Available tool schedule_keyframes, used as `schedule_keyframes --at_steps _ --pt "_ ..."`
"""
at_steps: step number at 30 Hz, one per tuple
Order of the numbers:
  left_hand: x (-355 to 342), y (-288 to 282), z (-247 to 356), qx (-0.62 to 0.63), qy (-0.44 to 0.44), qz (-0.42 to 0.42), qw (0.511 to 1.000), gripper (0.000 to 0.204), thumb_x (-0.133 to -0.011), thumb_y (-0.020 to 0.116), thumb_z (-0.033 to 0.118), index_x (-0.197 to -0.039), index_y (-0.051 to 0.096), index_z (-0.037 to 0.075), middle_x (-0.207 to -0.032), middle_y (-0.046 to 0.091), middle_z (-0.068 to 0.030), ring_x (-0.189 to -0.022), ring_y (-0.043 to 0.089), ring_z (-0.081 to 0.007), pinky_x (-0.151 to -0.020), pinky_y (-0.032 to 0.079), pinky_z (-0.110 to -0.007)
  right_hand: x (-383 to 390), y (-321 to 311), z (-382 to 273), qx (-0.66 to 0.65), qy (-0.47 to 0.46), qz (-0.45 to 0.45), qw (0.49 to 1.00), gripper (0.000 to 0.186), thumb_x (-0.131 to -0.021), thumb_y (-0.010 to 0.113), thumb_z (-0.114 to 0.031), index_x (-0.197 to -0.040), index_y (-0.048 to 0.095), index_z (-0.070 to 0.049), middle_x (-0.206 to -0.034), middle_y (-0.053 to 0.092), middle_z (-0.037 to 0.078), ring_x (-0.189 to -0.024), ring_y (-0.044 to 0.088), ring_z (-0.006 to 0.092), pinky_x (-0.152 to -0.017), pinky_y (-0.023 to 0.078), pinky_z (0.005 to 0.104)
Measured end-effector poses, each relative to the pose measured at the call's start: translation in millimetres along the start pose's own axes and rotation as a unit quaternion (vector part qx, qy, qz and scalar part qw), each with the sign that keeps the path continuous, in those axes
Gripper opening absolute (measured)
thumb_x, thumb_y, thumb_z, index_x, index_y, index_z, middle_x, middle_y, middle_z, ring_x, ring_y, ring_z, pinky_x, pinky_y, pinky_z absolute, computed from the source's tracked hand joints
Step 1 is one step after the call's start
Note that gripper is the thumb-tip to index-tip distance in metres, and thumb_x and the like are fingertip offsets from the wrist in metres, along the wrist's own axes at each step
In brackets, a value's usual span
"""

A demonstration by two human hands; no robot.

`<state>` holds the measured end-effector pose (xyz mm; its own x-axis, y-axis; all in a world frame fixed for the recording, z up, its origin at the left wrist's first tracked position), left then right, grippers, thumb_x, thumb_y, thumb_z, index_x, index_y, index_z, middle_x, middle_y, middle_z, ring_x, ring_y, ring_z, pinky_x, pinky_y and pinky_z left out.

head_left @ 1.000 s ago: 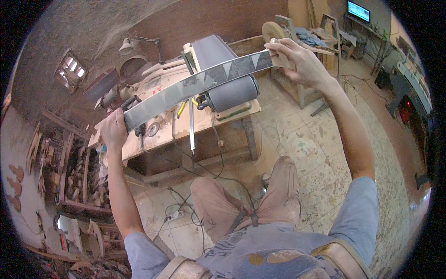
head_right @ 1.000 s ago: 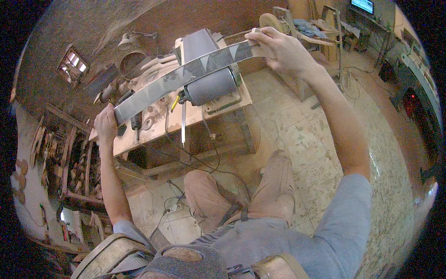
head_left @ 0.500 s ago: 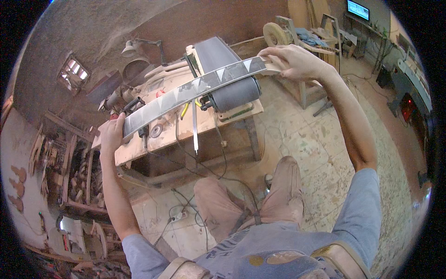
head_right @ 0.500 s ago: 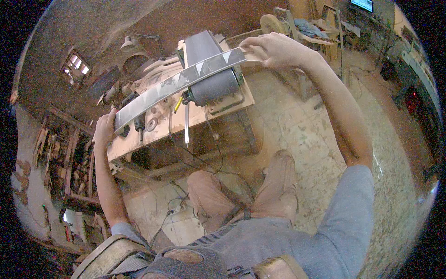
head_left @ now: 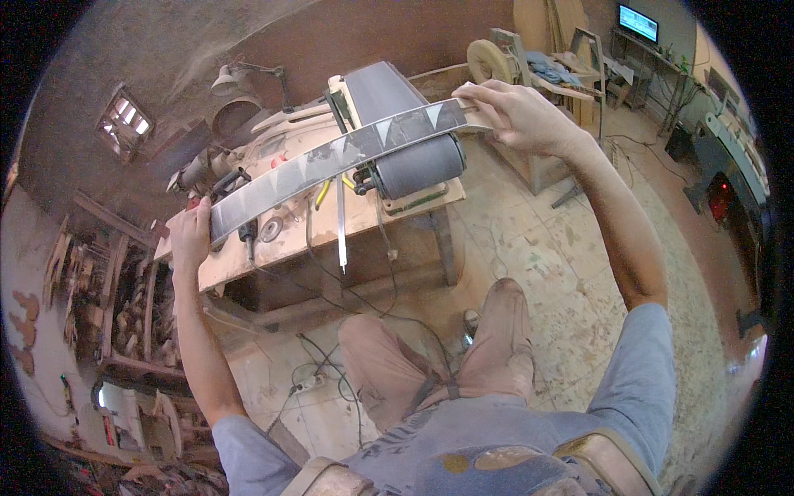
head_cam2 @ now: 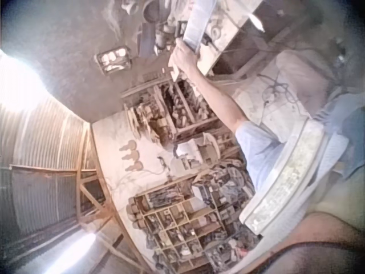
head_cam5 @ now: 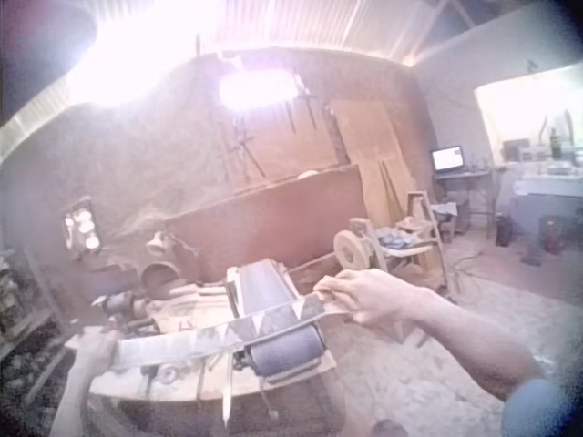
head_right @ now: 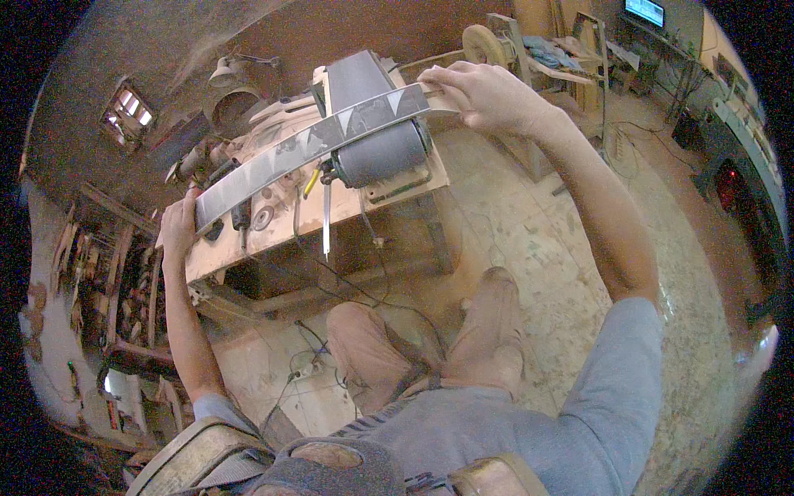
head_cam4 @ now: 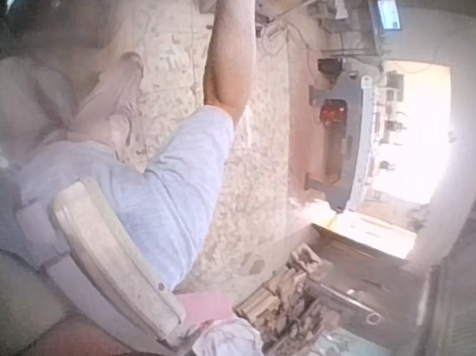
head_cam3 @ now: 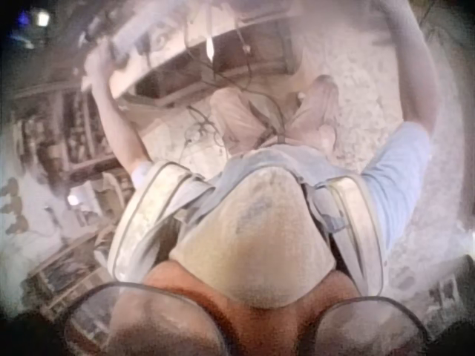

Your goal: The person sands the fretboard side of a guitar neck by repeatedly sliding it back and forth against an active belt sander, turning the neck over several times to check the surface by hand.

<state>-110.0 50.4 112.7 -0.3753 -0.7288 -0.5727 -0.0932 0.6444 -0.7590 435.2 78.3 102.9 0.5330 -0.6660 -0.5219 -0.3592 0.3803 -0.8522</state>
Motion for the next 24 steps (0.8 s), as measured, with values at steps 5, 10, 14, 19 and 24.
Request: schedule_keyframes --at_steps 5,10,14,19,24 --pt "-2.6 -1.4 -2.8 0.049 -0.068 0.0 0.996 0.054 -0.108 0.034 0.038 -0.089 0.066 -0.002 -0.08 0.065 -0.0261 -0.082 0.063 -0.0444 -0.08 0.045 -0.052 7.2 -1.1 -8.8 0.008 0.027 0.015 0.999 0.07 -0.081 0.063 0.002 -0.147 0.048 -0.018 -0.133 0.062 0.017 -0.114 0.065 0.0378 -0.101 0.053 0.0445" --pt "2.3 10.8 -13.1 0.084 -0.005 -0.117 0.99 0.055 -0.106 0.041 0.044 -0.095 0.069 -0.003 -0.085 0.067 -0.023 -0.082 0.064 -0.0391 -0.078 0.047 -0.046 -3.9 -1.6 4.6 -0.022 0.038 -0.117 0.992 0.076 -0.074 0.074 -0.006 -0.147 0.052 -0.015 -0.134 0.065 0.017 -0.121 0.062 0.0375 -0.107 0.049 0.0445" --pt "-2.7 -8.6 12.0 0.149 -0.07 -0.188 0.968 0.052 -0.105 0.045 0.044 -0.098 0.069 -0.002 -0.092 0.07 -0.0193 -0.085 0.064 -0.0341 -0.078 0.047 -0.041 -8.3 -11.3 4.6 -0.087 0.098 -0.231 0.964 0.087 -0.068 0.082 -0.015 -0.149 0.052 -0.016 -0.136 0.065 0.015 -0.123 0.062 0.0324 -0.108 0.047 0.0425" --pt "-2.7 3.7 1.4 0.175 -0.17 -0.253 0.936 0.051 -0.105 0.045 0.044 -0.1 0.069 -0.001 -0.093 0.07 -0.0183 -0.087 0.065 -0.032 -0.078 0.047 -0.04 -9.1 -10.2 9.4 -0.096 0.099 -0.238 0.961 0.091 -0.066 0.084 -0.018 -0.151 0.051 -0.016 -0.136 0.066 0.014 -0.119 0.064 0.0295 -0.107 0.048 0.0407" --pt "-2.6 10.9 -12.8 0.132 -0.145 -0.155 0.968 0.066 -0.104 0.041 0.053 -0.087 0.069 -0.004 -0.082 0.066 -0.0245 -0.083 0.065 -0.0374 -0.077 0.046 -0.047 -6.6 -3.2 6.2 -0.047 0.018 -0.104 0.993 0.077 -0.071 0.074 -0.011 -0.145 0.055 -0.016 -0.129 0.067 0.019 -0.114 0.064 0.042 -0.1 0.052 0.0476"
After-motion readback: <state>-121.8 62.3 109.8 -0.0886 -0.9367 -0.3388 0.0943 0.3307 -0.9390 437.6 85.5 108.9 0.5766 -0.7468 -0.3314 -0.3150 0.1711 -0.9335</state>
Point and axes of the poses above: each hand's wrist, its own x-axis away from the middle knuckle, its own y-axis out of the palm, z = x × y, the point moved 7 cm from there along -x, towards the middle knuckle
